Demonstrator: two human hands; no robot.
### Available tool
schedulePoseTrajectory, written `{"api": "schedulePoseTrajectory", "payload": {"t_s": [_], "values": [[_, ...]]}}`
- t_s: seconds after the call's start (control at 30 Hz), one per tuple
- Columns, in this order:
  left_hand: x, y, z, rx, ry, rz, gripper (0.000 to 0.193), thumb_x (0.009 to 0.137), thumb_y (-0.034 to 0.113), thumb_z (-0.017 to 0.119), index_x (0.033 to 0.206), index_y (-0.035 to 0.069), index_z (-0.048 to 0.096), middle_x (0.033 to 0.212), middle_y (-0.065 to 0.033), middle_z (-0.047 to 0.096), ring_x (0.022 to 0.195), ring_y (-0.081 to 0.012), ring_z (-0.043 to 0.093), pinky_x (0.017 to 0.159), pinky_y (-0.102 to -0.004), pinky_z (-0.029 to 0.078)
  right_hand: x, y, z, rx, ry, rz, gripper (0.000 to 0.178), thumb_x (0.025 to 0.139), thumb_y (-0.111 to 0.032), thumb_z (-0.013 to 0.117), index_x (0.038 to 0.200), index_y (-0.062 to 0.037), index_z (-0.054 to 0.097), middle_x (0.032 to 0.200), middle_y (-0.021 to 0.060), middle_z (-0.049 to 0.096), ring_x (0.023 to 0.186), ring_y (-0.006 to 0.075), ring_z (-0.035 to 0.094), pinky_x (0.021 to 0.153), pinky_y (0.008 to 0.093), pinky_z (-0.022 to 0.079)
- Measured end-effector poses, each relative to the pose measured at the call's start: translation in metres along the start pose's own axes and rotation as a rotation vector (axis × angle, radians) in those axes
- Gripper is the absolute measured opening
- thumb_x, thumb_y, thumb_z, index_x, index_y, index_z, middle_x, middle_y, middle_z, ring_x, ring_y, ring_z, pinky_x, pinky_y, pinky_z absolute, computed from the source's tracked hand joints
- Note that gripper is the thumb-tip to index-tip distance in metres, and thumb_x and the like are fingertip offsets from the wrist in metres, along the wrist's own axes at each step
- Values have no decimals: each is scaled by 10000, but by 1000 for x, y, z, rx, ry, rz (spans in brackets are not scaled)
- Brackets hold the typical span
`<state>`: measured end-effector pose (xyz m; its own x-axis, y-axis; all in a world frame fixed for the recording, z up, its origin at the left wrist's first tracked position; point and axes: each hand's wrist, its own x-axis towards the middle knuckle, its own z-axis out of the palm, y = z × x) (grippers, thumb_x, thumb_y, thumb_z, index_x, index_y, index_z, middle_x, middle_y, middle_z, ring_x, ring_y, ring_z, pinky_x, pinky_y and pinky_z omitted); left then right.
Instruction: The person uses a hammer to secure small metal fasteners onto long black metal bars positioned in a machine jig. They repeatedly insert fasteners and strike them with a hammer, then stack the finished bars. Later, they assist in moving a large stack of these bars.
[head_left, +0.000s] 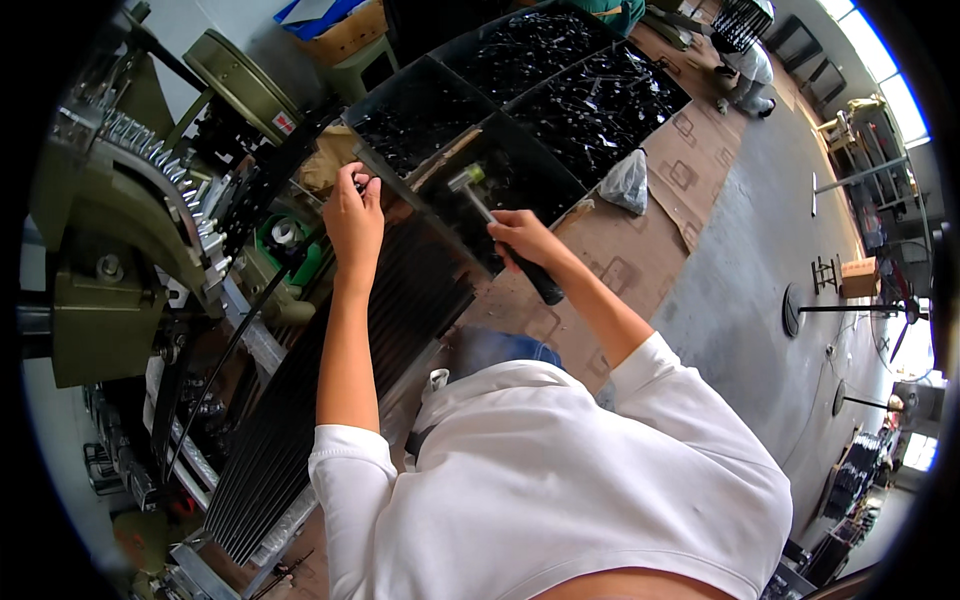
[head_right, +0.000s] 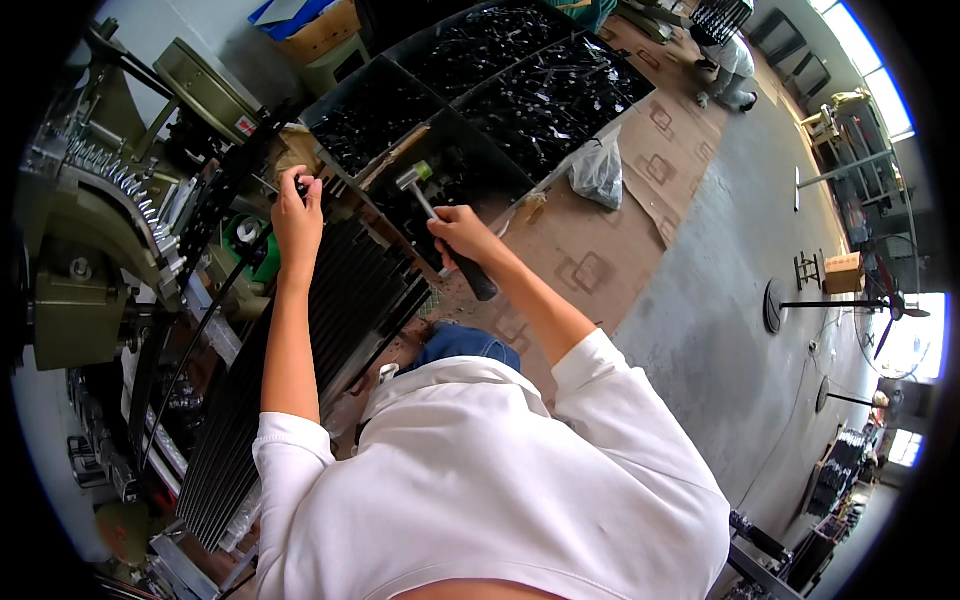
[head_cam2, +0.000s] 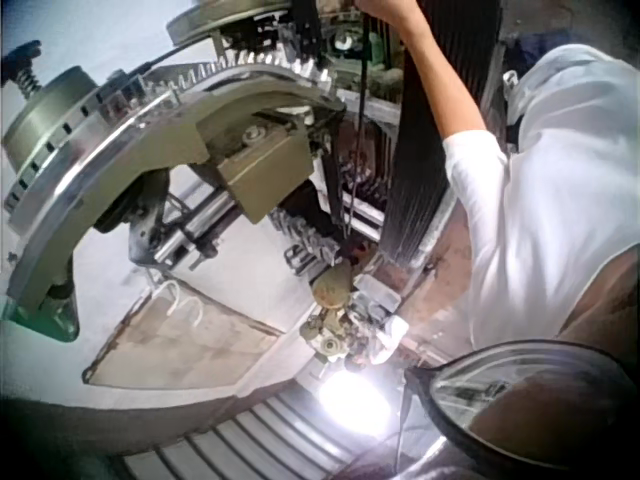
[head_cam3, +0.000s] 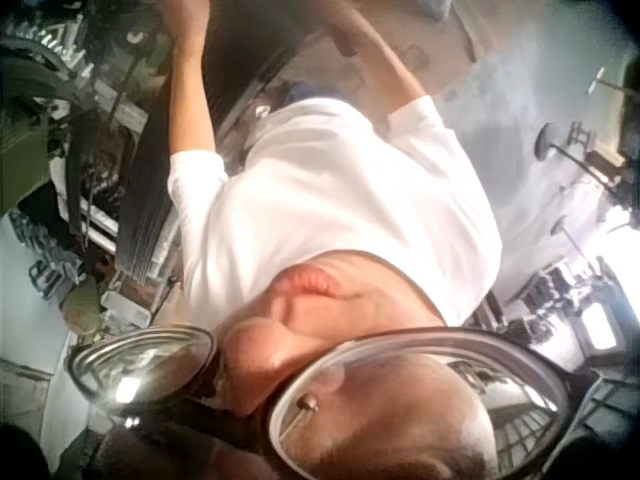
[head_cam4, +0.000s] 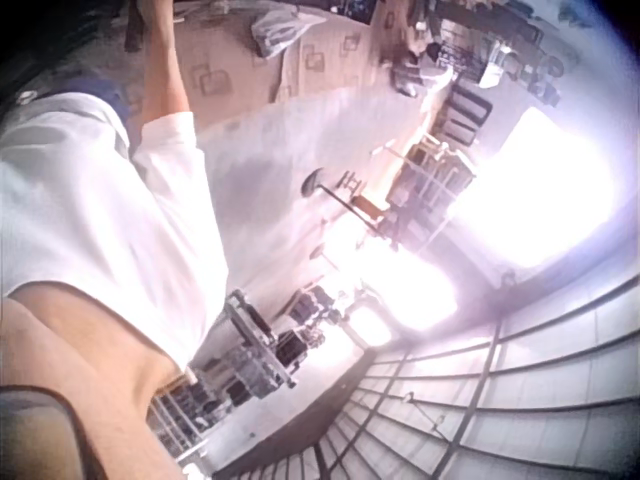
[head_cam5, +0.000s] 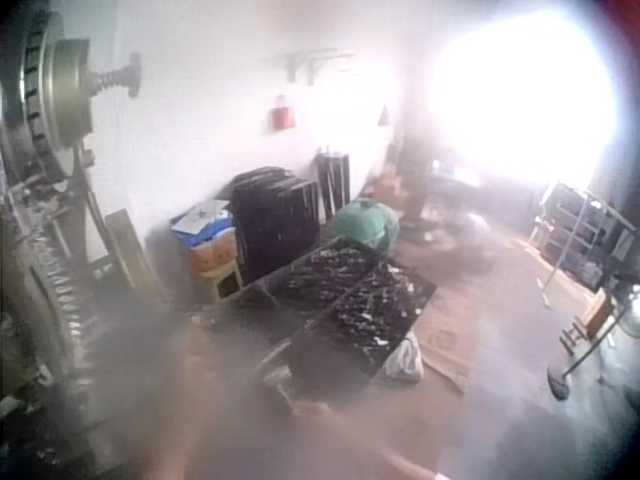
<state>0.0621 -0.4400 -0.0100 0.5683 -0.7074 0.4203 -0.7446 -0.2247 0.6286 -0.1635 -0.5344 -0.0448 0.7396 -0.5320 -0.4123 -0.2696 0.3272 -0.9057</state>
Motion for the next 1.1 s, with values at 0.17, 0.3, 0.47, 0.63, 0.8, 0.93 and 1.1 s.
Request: {"api": "schedulePoseTrajectory", "payload": {"t_s": [0.17, 0.3, 0.47, 0.63, 0.8, 0.93, 1.1], "values": [[-3, -2, 0, 54, 34, 42, 251, 853, 121, 523, 1073, 4, 487, 1018, -171, 571, 939, -333, 552, 780, -387, 434, 20, -5, -17, -814, 522, -127, 281, 841, -278, 543, 780, -13, 610, 655, 213, 584, 618, 389, 589, 568, 467, 473], [-5, 1, 0, 81, 47, 67, 295, 818, 61, 542, 1096, -9, 470, 1020, -185, 571, 958, -343, 546, 801, -394, 429, 46, -27, -87, -1188, 1122, -696, 121, 720, -144, 586, 801, -57, 608, 851, 155, 546, 829, 314, 538, 692, 399, 443], [-11, -2, -8, 69, 101, 35, 339, 812, 42, 535, 1137, -9, 451, 1121, -189, 503, 1052, -330, 491, 879, -395, 398, 60, -25, -131, -1325, 912, -575, 104, 643, -46, 577, 740, -77, 592, 870, 130, 501, 857, 296, 488, 701, 370, 420], [-15, 28, -25, 63, 199, 78, 329, 782, -6, 512, 1107, -18, 464, 1121, -185, 475, 1069, -342, 447, 903, -407, 369, 65, -16, -176, -869, 936, -649, 95, 651, -45, 623, 740, -78, 630, 830, 118, 542, 855, 295, 503, 724, 363, 421], [-18, 45, -26, -18, 195, 153, 264, 785, -8, 490, 1048, 9, 497, 1113, -162, 491, 1069, -316, 453, 911, -411, 363, 57, -11, -190, -626, 786, -590, 70, 754, -38, 560, 809, -43, 603, 816, 67, 587, 759, 183, 541, 711, 277, 421], [-20, 48, -26, -48, 159, 115, 225, 788, 0, 482, 1007, 25, 529, 1108, -154, 498, 1071, -312, 456, 913, -407, 368, 38, -12, -185, -381, 567, -642, 90, 820, -18, 481, 843, -29, 568, 851, 23, 599, 772, 94, 513, 716, 216, 396], [-24, 43, -24, -41, 102, 129, 208, 807, 9, 475, 1002, 30, 542, 1125, -136, 492, 1078, -295, 462, 907, -388, 385, 35, -14, -180, -236, 509, -649, 107, 839, 0, 446, 837, -36, 546, 813, 11, 577, 771, 77, 489, 725, 200, 380]]}}
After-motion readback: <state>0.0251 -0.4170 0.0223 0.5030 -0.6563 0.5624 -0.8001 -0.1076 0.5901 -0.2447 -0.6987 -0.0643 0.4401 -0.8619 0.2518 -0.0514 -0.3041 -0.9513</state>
